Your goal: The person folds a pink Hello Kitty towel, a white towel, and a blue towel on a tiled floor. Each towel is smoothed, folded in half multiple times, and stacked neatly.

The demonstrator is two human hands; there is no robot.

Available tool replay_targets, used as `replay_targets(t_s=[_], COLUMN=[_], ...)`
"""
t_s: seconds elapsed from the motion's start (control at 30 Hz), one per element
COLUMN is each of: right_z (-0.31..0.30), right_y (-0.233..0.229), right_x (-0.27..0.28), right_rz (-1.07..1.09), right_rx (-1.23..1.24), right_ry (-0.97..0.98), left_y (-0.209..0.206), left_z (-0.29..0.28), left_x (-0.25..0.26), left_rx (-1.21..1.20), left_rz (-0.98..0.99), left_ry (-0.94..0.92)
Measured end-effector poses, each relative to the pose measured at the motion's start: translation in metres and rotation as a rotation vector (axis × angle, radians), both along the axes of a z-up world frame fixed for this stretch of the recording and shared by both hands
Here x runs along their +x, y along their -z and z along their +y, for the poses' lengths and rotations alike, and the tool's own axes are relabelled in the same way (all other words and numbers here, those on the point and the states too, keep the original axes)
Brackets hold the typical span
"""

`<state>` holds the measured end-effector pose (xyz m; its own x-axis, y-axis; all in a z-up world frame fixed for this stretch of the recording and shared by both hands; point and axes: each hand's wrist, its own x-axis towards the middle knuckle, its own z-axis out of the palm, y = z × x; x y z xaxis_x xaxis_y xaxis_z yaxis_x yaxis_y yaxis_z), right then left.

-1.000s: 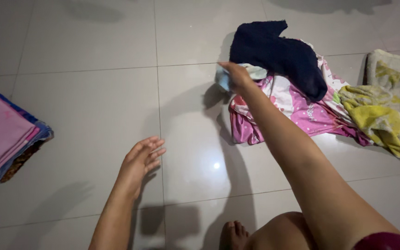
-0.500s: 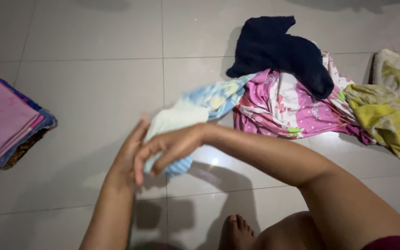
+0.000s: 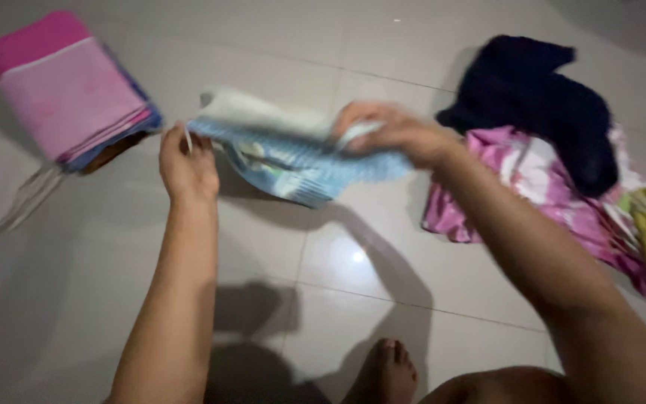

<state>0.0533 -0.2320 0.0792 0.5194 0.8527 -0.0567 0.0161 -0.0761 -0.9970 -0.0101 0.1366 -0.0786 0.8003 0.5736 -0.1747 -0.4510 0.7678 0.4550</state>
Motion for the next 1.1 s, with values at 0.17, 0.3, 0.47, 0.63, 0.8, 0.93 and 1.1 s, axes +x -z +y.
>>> replay_targets(t_s=[0.17,0.3,0.47,0.63,0.8,0.93,1.1], right_z=[-0.05,-0.073,-0.086,-0.077,-0.043,-0.028,-0.055], right_y=[0.003,0.051,0.117,0.119,0.063,0.011,-0.041], right_x=[0.045,0.058,0.07,0.068,0.04,0.01,0.009], right_rz=[0.186,-0.156,-0.349,-0.672,-0.889,-0.544,-0.287], right_rx=[-0.052,-0.714,-0.998,-0.889,-0.81,-0.738,-0.411], right_ry=[0.302,0.336,0.283,0.296,0.249,0.201,0.051], left_y=[0.059,0.13,0.161,0.172,0.173,0.176,0.215], left_z=[0.05,-0.014,-0.106,-0.127,-0.146,-0.177,-0.172], left_x=[0.012,0.009,-0.01,-0.041,-0.041,-0.023,0.015], left_rx=[0.152,-0.141,0.19,0.566,0.342,0.038,-0.168], left_rz=[0.024,0.364,0.735,0.741,0.748,0.722,0.453], left_ry=[-0.035,0.156,0.587,0.669,0.856,0.929,0.57])
